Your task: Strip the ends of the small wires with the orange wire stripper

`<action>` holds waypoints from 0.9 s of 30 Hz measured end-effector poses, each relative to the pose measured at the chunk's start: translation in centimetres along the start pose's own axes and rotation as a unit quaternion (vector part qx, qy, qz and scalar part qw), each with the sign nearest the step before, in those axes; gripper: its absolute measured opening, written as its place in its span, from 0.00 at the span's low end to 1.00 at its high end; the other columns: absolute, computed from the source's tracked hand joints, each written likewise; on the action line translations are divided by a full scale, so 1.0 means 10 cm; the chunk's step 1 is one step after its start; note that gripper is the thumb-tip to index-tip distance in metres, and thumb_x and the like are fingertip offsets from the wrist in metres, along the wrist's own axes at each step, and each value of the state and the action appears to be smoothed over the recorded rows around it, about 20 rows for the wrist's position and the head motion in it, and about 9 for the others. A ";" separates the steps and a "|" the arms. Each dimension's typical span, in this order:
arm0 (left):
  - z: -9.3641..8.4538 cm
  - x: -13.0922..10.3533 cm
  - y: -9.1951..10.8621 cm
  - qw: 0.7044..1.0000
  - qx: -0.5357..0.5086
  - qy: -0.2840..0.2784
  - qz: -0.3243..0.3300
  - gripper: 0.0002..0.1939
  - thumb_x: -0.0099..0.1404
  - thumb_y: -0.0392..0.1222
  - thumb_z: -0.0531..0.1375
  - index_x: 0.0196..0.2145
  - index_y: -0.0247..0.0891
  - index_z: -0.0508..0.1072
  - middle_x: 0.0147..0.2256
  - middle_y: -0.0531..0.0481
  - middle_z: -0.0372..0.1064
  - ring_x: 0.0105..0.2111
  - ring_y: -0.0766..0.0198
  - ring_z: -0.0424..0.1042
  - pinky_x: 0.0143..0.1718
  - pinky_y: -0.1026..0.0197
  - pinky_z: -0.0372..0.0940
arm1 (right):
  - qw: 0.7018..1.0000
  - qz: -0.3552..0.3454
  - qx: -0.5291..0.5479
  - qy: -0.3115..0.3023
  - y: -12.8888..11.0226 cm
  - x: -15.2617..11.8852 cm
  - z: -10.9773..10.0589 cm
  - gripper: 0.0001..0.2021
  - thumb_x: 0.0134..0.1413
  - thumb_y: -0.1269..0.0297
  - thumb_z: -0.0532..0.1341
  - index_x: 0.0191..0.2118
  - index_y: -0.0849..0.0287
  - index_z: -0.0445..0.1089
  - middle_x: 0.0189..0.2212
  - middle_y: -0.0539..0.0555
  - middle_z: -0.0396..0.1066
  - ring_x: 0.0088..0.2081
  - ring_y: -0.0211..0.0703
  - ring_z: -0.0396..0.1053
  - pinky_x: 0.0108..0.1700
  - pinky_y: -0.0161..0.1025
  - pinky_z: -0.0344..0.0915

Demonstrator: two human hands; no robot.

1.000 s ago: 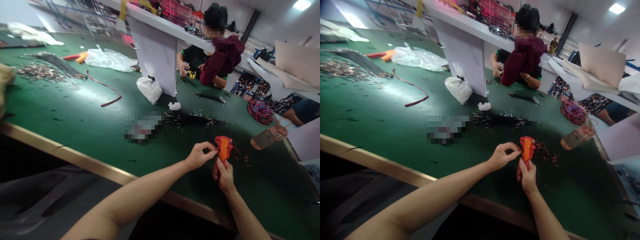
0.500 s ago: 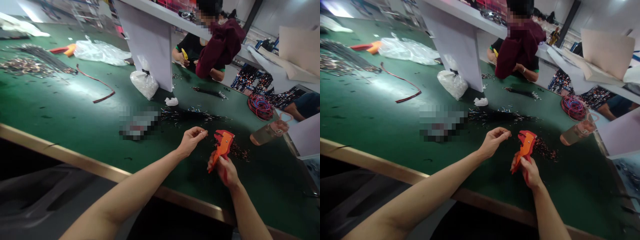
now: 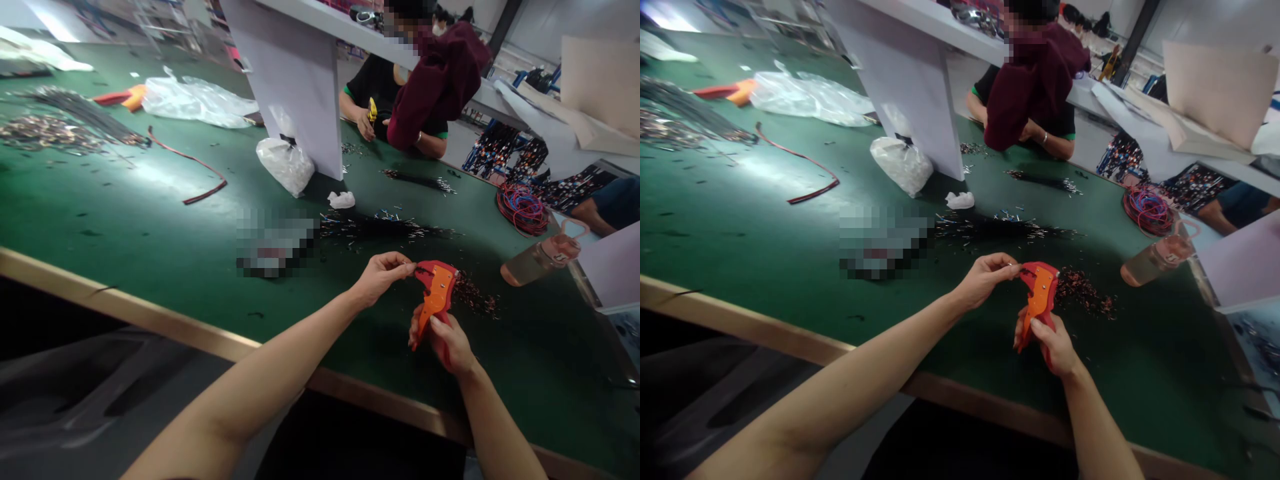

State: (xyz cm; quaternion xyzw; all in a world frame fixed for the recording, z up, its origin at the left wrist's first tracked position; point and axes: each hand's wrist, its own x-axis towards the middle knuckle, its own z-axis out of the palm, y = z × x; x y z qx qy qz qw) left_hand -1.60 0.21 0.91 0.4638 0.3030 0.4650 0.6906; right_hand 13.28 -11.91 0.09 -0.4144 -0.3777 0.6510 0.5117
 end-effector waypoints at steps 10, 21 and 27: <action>0.01 0.00 0.01 0.999 -0.045 -0.010 -0.014 0.13 0.45 0.45 0.72 0.21 0.35 0.75 0.20 0.55 0.68 0.23 0.71 0.63 0.30 0.64 0.59 | 1.000 0.002 -0.007 0.008 0.02 0.00 0.02 0.17 0.51 0.50 0.66 0.35 0.62 0.71 0.23 0.51 0.70 0.22 0.39 0.68 0.25 0.37 0.67; 0.01 -0.01 0.02 0.993 -0.086 -0.041 -0.067 0.14 0.46 0.47 0.71 0.26 0.35 0.77 0.23 0.52 0.72 0.23 0.71 0.65 0.29 0.64 0.60 | 1.000 -0.012 0.005 0.025 0.04 0.00 0.04 0.17 0.50 0.49 0.66 0.30 0.60 0.68 0.17 0.46 0.64 0.16 0.35 0.62 0.19 0.34 0.62; 0.02 0.00 -0.01 0.992 -0.093 -0.020 -0.077 0.15 0.45 0.48 0.72 0.26 0.35 0.77 0.24 0.52 0.73 0.23 0.72 0.64 0.29 0.64 0.59 | 1.000 -0.009 0.006 0.027 0.03 0.00 0.05 0.17 0.50 0.50 0.66 0.29 0.60 0.68 0.18 0.46 0.64 0.17 0.35 0.62 0.19 0.34 0.62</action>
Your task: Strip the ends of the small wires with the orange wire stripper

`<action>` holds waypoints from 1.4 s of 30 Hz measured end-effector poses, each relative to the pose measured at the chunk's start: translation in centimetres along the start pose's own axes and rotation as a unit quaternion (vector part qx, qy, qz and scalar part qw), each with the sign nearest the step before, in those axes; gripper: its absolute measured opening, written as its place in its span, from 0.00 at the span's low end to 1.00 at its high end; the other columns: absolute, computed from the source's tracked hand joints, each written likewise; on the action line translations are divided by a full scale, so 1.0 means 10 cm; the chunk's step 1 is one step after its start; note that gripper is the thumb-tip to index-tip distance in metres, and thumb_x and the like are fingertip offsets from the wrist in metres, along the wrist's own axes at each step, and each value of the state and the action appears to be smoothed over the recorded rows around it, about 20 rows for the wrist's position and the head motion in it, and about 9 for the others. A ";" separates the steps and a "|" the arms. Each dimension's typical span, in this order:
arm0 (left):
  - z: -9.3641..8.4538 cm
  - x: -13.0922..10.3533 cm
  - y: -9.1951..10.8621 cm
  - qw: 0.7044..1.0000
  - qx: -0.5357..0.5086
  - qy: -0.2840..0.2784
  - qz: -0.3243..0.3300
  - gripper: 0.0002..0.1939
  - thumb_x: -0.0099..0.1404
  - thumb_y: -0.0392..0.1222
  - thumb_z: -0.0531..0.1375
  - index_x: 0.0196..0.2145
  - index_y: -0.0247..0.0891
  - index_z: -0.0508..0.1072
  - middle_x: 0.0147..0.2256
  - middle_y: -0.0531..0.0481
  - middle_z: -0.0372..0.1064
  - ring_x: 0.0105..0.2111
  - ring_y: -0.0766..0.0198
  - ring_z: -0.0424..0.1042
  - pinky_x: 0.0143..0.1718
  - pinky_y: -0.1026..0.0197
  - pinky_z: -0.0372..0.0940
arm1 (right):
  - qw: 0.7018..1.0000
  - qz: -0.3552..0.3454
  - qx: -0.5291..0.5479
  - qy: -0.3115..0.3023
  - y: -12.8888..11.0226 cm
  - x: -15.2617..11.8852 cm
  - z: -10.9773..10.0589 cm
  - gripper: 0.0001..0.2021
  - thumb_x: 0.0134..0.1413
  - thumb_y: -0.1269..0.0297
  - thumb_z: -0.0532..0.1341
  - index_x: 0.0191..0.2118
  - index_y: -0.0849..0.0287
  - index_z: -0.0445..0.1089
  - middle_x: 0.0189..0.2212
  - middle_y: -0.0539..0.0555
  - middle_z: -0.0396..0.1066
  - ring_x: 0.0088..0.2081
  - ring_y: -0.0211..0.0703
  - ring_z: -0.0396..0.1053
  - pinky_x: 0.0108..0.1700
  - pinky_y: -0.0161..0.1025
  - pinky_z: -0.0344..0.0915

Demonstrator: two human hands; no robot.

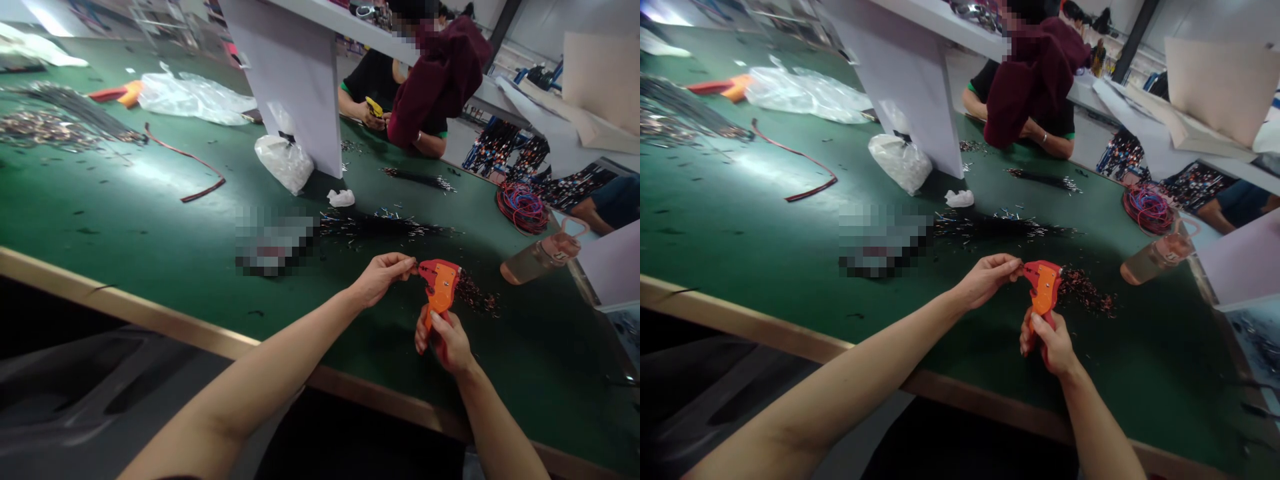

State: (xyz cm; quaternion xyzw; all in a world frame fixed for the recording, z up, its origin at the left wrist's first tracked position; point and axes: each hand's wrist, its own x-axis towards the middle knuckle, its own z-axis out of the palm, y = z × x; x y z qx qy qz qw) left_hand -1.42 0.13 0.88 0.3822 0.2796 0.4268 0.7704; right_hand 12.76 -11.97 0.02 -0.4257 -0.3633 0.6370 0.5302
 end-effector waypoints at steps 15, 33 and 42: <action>0.00 0.02 -0.02 0.999 0.020 0.042 0.025 0.14 0.45 0.47 0.72 0.24 0.35 0.76 0.23 0.52 0.72 0.23 0.71 0.62 0.29 0.64 0.58 | 0.998 -0.022 -0.022 0.063 0.09 0.03 0.03 0.18 0.49 0.49 0.66 0.28 0.59 0.66 0.16 0.45 0.63 0.15 0.33 0.60 0.16 0.32 0.58; 0.06 -0.03 -0.05 0.986 0.076 0.098 0.112 0.14 0.46 0.49 0.71 0.24 0.36 0.78 0.24 0.52 0.75 0.23 0.69 0.66 0.29 0.64 0.62 | 0.991 -0.056 -0.097 0.080 0.11 0.04 -0.04 0.16 0.50 0.54 0.67 0.40 0.59 0.72 0.30 0.52 0.73 0.29 0.41 0.71 0.33 0.39 0.68; 0.08 -0.07 -0.09 0.980 0.099 0.110 0.132 0.15 0.47 0.51 0.70 0.25 0.36 0.78 0.24 0.50 0.75 0.24 0.67 0.69 0.28 0.64 0.63 | 0.991 -0.055 -0.084 0.092 0.11 0.05 -0.06 0.16 0.49 0.55 0.67 0.41 0.60 0.72 0.30 0.52 0.73 0.29 0.41 0.71 0.33 0.39 0.68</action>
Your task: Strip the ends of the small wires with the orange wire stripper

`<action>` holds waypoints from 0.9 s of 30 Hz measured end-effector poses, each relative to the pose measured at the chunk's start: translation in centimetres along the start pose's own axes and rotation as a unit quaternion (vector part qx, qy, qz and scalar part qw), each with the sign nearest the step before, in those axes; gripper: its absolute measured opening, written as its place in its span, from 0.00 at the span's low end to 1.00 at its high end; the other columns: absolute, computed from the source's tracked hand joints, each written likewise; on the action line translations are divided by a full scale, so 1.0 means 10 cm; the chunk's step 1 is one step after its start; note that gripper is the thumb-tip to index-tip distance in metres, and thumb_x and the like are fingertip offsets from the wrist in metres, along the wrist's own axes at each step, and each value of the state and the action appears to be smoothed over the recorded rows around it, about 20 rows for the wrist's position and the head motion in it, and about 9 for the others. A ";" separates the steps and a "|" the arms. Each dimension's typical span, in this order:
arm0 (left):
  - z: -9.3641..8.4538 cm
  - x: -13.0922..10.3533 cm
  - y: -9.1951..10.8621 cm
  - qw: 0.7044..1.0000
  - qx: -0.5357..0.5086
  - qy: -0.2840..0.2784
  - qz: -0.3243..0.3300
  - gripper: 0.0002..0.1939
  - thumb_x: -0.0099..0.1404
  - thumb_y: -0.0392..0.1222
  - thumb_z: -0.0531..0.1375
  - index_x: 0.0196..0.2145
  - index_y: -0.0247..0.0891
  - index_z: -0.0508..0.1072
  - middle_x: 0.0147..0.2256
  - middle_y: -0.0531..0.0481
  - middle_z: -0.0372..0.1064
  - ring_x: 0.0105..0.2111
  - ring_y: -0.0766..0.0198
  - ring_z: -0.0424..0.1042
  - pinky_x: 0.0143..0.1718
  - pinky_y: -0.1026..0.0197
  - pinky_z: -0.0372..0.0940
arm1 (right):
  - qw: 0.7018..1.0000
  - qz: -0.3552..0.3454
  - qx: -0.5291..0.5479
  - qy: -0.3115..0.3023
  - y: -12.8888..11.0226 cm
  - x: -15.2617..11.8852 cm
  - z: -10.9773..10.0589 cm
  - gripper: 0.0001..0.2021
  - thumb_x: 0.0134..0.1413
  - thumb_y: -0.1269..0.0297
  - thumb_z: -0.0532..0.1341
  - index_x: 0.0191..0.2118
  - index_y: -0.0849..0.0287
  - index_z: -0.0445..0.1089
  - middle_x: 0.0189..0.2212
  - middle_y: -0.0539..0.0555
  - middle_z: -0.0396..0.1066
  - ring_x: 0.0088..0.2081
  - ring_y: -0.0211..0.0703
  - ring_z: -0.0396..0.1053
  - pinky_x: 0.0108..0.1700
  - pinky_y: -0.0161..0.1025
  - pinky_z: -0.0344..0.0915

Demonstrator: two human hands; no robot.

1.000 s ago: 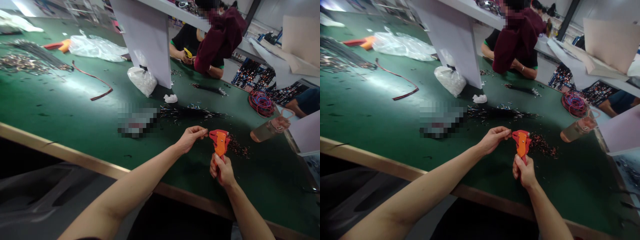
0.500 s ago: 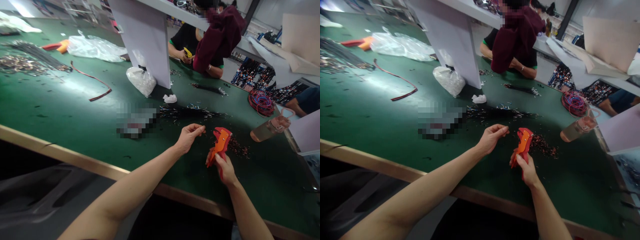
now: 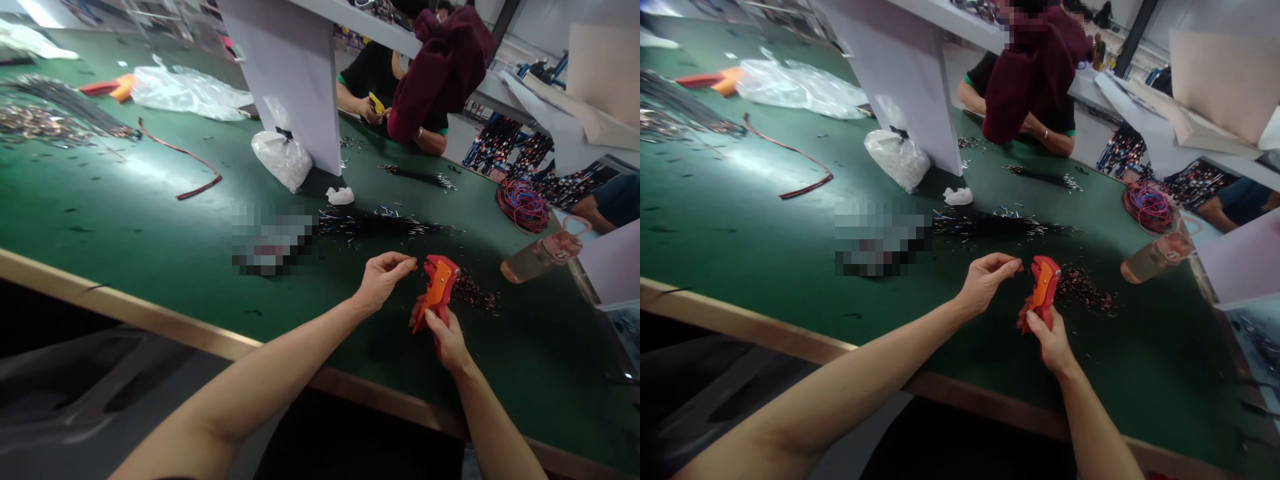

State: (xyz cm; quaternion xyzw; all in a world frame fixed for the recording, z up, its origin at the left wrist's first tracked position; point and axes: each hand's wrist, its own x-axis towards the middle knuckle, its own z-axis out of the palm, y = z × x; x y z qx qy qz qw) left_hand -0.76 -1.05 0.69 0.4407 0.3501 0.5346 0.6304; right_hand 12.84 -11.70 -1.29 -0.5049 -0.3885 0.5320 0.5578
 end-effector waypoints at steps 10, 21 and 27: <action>0.06 -0.09 -0.08 1.000 0.017 -0.019 -0.018 0.13 0.47 0.49 0.70 0.25 0.36 0.79 0.25 0.49 0.76 0.27 0.65 0.72 0.31 0.63 0.67 | 1.000 0.001 0.018 0.015 0.03 0.01 -0.02 0.15 0.50 0.59 0.66 0.43 0.59 0.70 0.31 0.51 0.73 0.30 0.42 0.71 0.34 0.40 0.68; 0.11 -0.16 -0.14 0.994 -0.014 -0.096 -0.053 0.15 0.49 0.50 0.69 0.24 0.34 0.76 0.20 0.53 0.71 0.18 0.69 0.66 0.20 0.65 0.63 | 0.999 -0.005 -0.024 0.034 0.04 0.01 0.00 0.14 0.49 0.55 0.67 0.38 0.60 0.73 0.30 0.52 0.74 0.29 0.42 0.72 0.36 0.40 0.69; 0.12 -0.20 -0.13 0.985 -0.037 -0.149 -0.078 0.17 0.52 0.53 0.67 0.25 0.35 0.72 0.16 0.56 0.65 0.13 0.70 0.61 0.14 0.66 0.59 | 0.999 0.006 -0.011 0.045 0.06 0.01 0.00 0.14 0.48 0.54 0.68 0.36 0.60 0.74 0.31 0.52 0.75 0.30 0.42 0.72 0.37 0.41 0.70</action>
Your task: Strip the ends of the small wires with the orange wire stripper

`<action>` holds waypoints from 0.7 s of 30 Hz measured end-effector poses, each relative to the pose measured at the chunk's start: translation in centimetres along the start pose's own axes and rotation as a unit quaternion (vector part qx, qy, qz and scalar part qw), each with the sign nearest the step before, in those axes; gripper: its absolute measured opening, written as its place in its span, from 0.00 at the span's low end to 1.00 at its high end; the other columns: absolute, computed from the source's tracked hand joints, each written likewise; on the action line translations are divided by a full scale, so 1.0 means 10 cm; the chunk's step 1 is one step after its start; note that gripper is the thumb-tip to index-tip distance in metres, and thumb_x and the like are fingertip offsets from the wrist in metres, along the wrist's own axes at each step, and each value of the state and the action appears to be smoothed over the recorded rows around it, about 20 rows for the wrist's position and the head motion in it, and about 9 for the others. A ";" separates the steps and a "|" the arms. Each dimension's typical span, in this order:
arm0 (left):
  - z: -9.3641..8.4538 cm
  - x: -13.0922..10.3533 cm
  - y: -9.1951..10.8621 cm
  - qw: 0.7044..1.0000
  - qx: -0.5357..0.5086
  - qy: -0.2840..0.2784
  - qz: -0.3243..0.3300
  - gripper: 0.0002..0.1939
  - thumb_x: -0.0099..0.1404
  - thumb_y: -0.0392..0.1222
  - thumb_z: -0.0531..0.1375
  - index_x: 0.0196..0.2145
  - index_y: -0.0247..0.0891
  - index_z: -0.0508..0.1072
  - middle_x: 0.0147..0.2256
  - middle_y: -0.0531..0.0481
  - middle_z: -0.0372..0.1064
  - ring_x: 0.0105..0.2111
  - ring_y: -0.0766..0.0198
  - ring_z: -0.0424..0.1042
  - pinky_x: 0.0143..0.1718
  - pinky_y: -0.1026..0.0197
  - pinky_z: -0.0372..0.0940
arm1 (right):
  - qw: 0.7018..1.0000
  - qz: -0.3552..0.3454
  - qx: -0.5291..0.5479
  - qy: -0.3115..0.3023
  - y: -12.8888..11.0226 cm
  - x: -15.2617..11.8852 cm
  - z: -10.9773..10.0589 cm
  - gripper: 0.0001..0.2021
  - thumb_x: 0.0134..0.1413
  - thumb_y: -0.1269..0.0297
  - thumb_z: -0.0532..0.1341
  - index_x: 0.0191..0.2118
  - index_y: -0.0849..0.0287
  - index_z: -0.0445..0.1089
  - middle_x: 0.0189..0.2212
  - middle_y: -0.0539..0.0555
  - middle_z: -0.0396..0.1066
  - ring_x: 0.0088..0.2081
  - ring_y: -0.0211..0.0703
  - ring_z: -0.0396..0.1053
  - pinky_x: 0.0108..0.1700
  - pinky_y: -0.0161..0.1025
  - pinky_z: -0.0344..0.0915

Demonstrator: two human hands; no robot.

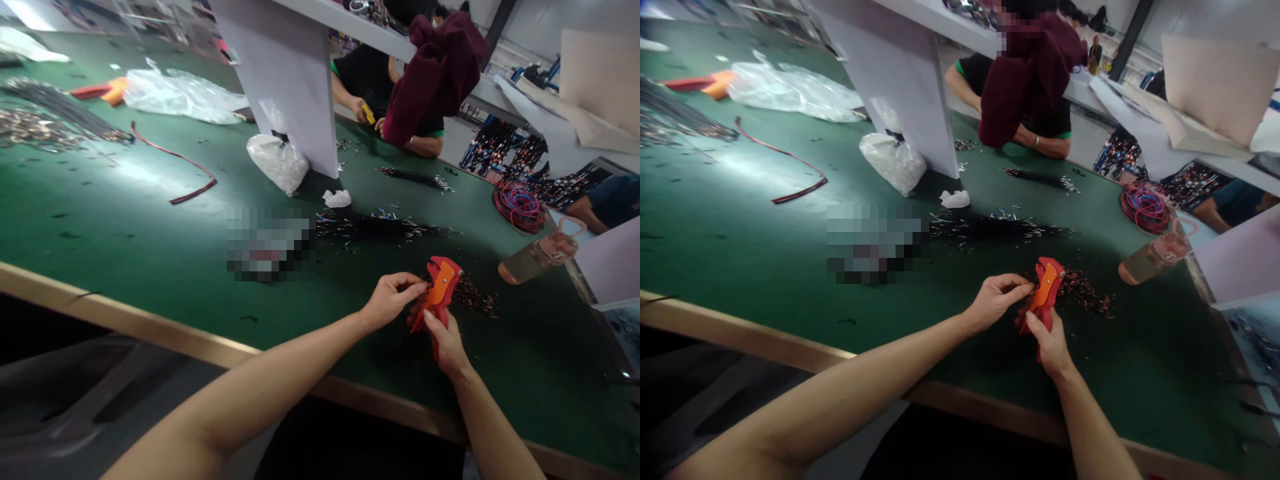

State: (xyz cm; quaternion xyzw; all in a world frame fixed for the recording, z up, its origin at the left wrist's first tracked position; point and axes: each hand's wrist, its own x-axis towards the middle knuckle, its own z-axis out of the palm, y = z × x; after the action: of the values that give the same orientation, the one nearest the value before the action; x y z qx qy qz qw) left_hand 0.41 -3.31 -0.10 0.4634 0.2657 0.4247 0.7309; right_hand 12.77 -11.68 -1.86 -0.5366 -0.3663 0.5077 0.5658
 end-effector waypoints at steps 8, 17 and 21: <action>-0.04 0.00 0.00 0.995 0.083 -0.007 0.053 0.16 0.55 0.52 0.65 0.25 0.34 0.74 0.20 0.53 0.68 0.19 0.69 0.64 0.21 0.66 0.63 | 1.000 -0.006 -0.013 0.016 0.03 0.03 -0.04 0.16 0.48 0.52 0.68 0.37 0.60 0.75 0.30 0.53 0.75 0.31 0.43 0.71 0.37 0.41 0.69; -0.06 0.00 0.00 0.981 0.165 -0.004 0.098 0.11 0.57 0.47 0.64 0.27 0.35 0.78 0.26 0.48 0.74 0.28 0.64 0.69 0.32 0.63 0.65 | 0.997 -0.058 -0.017 0.042 0.11 0.04 0.00 0.15 0.52 0.53 0.66 0.27 0.60 0.70 0.20 0.47 0.66 0.23 0.36 0.61 0.26 0.34 0.62; -0.05 0.00 0.00 0.979 0.172 -0.006 0.109 0.11 0.57 0.46 0.64 0.27 0.36 0.78 0.26 0.47 0.75 0.28 0.63 0.70 0.33 0.62 0.65 | 0.997 -0.058 -0.033 0.045 0.07 0.02 0.03 0.19 0.52 0.49 0.65 0.24 0.60 0.66 0.15 0.46 0.63 0.17 0.34 0.59 0.19 0.33 0.57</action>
State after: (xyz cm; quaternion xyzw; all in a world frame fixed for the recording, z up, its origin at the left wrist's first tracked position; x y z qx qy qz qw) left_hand 0.01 -3.04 -0.27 0.6110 0.2781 0.4466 0.5915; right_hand 12.36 -11.49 -2.55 -0.5550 -0.3871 0.4372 0.5924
